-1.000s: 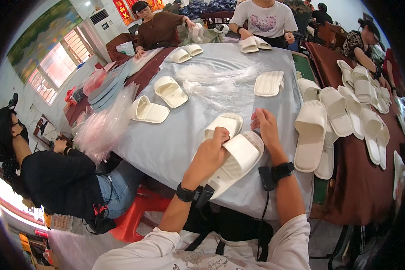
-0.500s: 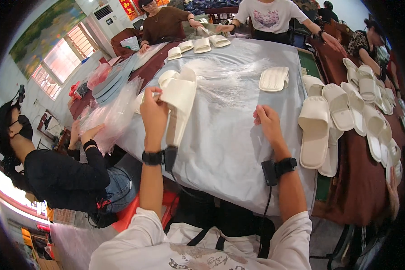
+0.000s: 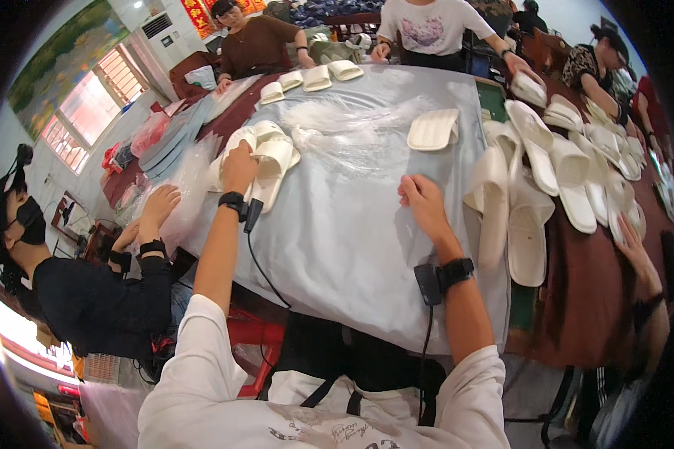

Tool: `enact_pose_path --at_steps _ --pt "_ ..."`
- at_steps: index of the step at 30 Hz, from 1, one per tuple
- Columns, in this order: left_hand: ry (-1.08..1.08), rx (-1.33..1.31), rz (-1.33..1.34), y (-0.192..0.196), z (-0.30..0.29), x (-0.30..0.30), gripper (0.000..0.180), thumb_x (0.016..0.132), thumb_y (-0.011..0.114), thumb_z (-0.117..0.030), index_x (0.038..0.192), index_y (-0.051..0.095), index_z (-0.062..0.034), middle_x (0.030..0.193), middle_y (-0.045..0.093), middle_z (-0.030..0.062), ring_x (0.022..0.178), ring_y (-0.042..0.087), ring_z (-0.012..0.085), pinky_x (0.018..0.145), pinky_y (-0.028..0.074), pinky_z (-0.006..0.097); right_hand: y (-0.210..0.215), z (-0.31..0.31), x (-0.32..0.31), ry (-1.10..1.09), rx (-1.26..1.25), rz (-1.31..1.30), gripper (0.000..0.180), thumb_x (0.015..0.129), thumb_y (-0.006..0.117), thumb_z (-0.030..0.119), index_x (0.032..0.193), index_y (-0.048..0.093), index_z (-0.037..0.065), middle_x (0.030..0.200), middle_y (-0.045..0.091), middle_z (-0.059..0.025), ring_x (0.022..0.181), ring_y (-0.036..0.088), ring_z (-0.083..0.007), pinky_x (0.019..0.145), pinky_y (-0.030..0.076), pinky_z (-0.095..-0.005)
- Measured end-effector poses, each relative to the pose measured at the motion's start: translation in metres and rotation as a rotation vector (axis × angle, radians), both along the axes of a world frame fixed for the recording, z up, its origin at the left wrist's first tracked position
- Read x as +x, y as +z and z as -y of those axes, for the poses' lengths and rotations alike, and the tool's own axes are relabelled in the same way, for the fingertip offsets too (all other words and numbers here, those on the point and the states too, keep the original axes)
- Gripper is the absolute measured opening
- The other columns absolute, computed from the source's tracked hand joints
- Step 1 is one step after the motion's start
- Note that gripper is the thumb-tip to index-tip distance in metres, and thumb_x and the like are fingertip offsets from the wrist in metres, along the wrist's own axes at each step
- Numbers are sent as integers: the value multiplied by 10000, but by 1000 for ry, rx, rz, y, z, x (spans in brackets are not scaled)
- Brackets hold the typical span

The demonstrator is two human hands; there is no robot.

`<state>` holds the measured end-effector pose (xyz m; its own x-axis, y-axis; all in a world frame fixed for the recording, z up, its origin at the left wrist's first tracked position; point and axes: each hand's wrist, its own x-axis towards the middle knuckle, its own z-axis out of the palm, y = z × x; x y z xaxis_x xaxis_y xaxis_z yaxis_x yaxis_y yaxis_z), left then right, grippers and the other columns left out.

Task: Assembling and inspecting white plastic slippers at a factory production table.

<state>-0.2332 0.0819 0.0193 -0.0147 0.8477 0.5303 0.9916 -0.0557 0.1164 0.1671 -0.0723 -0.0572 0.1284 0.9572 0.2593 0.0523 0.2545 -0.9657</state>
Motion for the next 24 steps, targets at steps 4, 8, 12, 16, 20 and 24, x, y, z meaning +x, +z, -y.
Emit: enact_pose_path --at_steps 4,8,12,16,20,24 --pt "-42 -72 -142 20 17 27 325 789 753 -188 1056 644 -39 988 726 214 943 706 413 816 559 502 -6 -4 7 -16 9 12 319 1039 571 260 898 656 -13 814 645 -40 703 593 -102 661 505 -276" --pt "-245 -92 -152 61 62 89 336 812 779 -302 1000 690 -38 987 739 173 929 713 348 794 551 449 -5 -4 18 -58 -10 64 324 1037 570 255 877 649 -15 800 646 -45 701 593 -107 658 503 -279" --pt "-597 -249 67 96 117 146 258 887 717 -260 1044 691 -57 953 743 161 885 728 314 773 562 387 6 2 0 -28 -18 60 309 1033 593 260 908 653 -17 816 649 -39 714 587 -111 668 504 -268" --pt "-968 -323 245 85 142 217 210 919 664 -208 1043 672 -38 943 740 176 866 730 314 774 564 376 -6 -1 8 9 -10 -138 164 1005 645 194 930 649 48 828 644 -16 746 601 -113 674 523 -273" --pt "-1029 -280 196 69 153 272 277 933 658 -246 1063 672 -2 962 733 194 909 721 329 817 556 426 8 26 15 -175 78 652 214 983 682 221 1127 640 69 1045 664 -54 955 639 -165 819 545 -326" --pt "-956 -285 125 52 153 311 620 867 717 -493 1211 638 17 1096 681 244 1011 687 396 883 544 475 0 53 9 -131 -105 315 332 999 665 270 1265 601 82 1213 628 -33 1092 599 -164 918 498 -332"
